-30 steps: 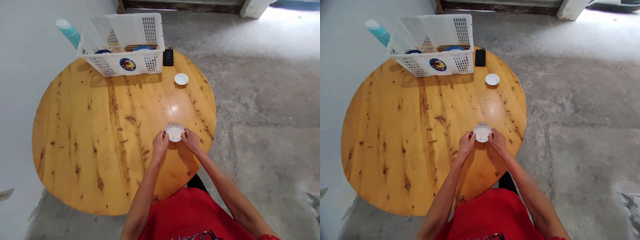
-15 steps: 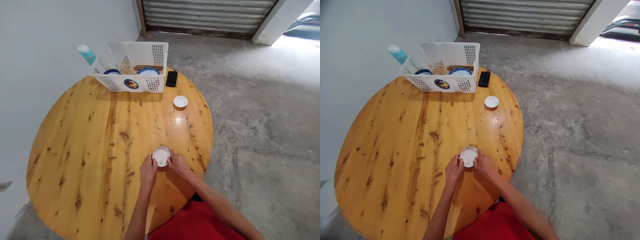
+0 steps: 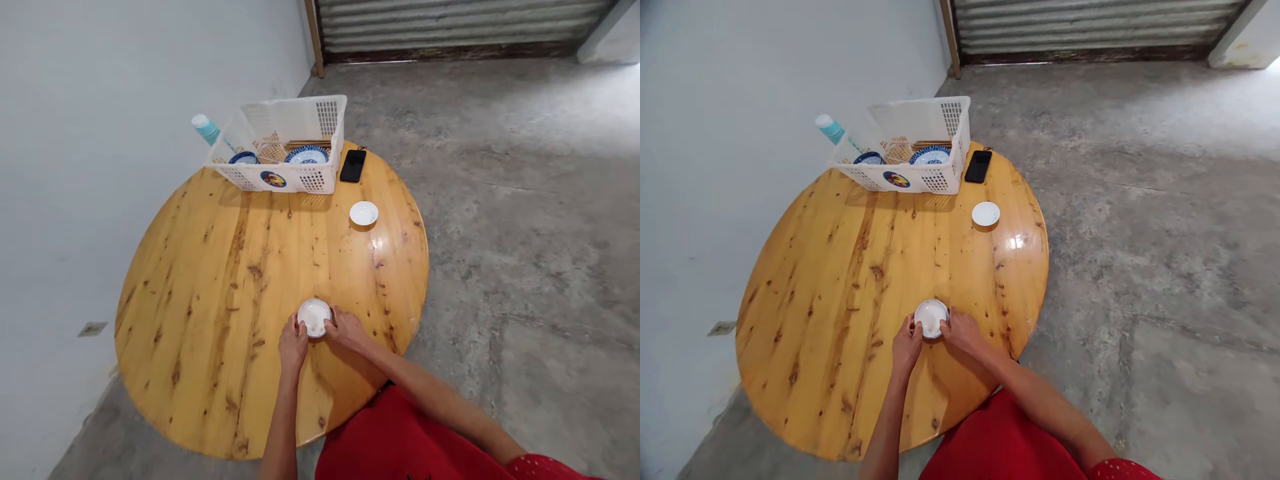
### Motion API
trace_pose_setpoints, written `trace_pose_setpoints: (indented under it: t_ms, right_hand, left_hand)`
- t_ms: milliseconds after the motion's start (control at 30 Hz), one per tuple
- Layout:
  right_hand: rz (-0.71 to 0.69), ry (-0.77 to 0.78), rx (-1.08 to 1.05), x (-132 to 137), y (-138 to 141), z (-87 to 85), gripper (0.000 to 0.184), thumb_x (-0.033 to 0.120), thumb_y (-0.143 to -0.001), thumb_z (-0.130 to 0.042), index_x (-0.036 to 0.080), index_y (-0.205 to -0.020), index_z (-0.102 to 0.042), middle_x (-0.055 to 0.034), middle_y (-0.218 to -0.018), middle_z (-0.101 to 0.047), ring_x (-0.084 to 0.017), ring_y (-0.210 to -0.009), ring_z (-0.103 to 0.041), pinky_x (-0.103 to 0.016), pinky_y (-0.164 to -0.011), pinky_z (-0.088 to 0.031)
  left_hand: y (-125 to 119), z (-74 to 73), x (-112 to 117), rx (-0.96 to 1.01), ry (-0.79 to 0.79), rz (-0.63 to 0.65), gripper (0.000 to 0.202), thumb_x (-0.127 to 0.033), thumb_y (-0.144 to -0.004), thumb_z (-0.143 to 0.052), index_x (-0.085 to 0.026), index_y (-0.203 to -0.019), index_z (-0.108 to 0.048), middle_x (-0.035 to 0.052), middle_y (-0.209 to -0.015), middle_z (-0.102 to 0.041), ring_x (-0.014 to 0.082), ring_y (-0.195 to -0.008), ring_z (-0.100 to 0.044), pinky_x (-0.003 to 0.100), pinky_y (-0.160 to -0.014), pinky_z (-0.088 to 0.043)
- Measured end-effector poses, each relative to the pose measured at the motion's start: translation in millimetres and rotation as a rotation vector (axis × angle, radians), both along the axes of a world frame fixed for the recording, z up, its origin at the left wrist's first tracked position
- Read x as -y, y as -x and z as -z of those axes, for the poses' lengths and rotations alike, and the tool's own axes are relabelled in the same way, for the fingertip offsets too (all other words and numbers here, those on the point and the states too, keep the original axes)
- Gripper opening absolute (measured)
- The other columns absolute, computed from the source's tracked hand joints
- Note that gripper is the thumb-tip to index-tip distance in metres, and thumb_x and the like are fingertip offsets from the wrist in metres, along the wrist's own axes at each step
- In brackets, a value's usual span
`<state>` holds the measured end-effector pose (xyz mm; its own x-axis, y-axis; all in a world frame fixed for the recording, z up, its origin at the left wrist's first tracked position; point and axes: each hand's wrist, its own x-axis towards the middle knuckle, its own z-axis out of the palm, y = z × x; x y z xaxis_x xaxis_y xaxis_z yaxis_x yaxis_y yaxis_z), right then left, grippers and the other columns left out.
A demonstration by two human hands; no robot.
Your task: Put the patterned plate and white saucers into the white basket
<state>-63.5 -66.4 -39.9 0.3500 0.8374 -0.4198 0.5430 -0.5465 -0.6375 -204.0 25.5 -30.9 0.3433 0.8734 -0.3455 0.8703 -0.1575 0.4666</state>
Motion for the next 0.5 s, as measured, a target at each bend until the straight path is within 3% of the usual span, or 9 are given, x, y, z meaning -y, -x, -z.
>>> trace_pose_setpoints:
  t_ms: [167,367,500]
  right_hand:
    - [0.014,-0.019,-0.081,-2,-7,6.4,0.032,0.033,-0.094,-0.047,0.011,-0.112,-0.061,-0.0138,-0.103,-0.072,-0.022,-0.091,-0.067,-0.028,-0.078,-0.046]
    - [0.081,0.004,-0.146,-9,-5,9.1,0.030,0.031,-0.095,-0.047,0.012,-0.113,-0.061,-0.0098,-0.096,-0.072,-0.017,-0.082,-0.065,-0.026,-0.074,-0.043]
    - [0.086,0.047,-0.035,-14,1,6.2,0.024,0.028,-0.092,-0.049,0.013,-0.107,-0.061,-0.0100,-0.093,-0.071,-0.019,-0.081,-0.063,-0.027,-0.072,-0.041]
  left_hand:
    - [-5,-0.8,-1,-0.066,0.014,0.025,0.034,-0.032,-0.093,-0.039,-0.016,-0.105,-0.066,0.0131,-0.104,-0.073,0.0237,-0.093,-0.067,0.032,-0.082,-0.048]
    - [-5,2.1,-9,-0.134,-0.003,0.091,0.034,-0.032,-0.096,-0.035,-0.017,-0.106,-0.064,0.0137,-0.099,-0.074,0.0266,-0.094,-0.069,0.032,-0.079,-0.046]
    - [-4,1.2,-12,-0.165,0.012,0.142,0.036,-0.033,-0.098,-0.032,-0.018,-0.113,-0.061,0.0150,-0.099,-0.074,0.0288,-0.094,-0.070,0.033,-0.078,-0.046]
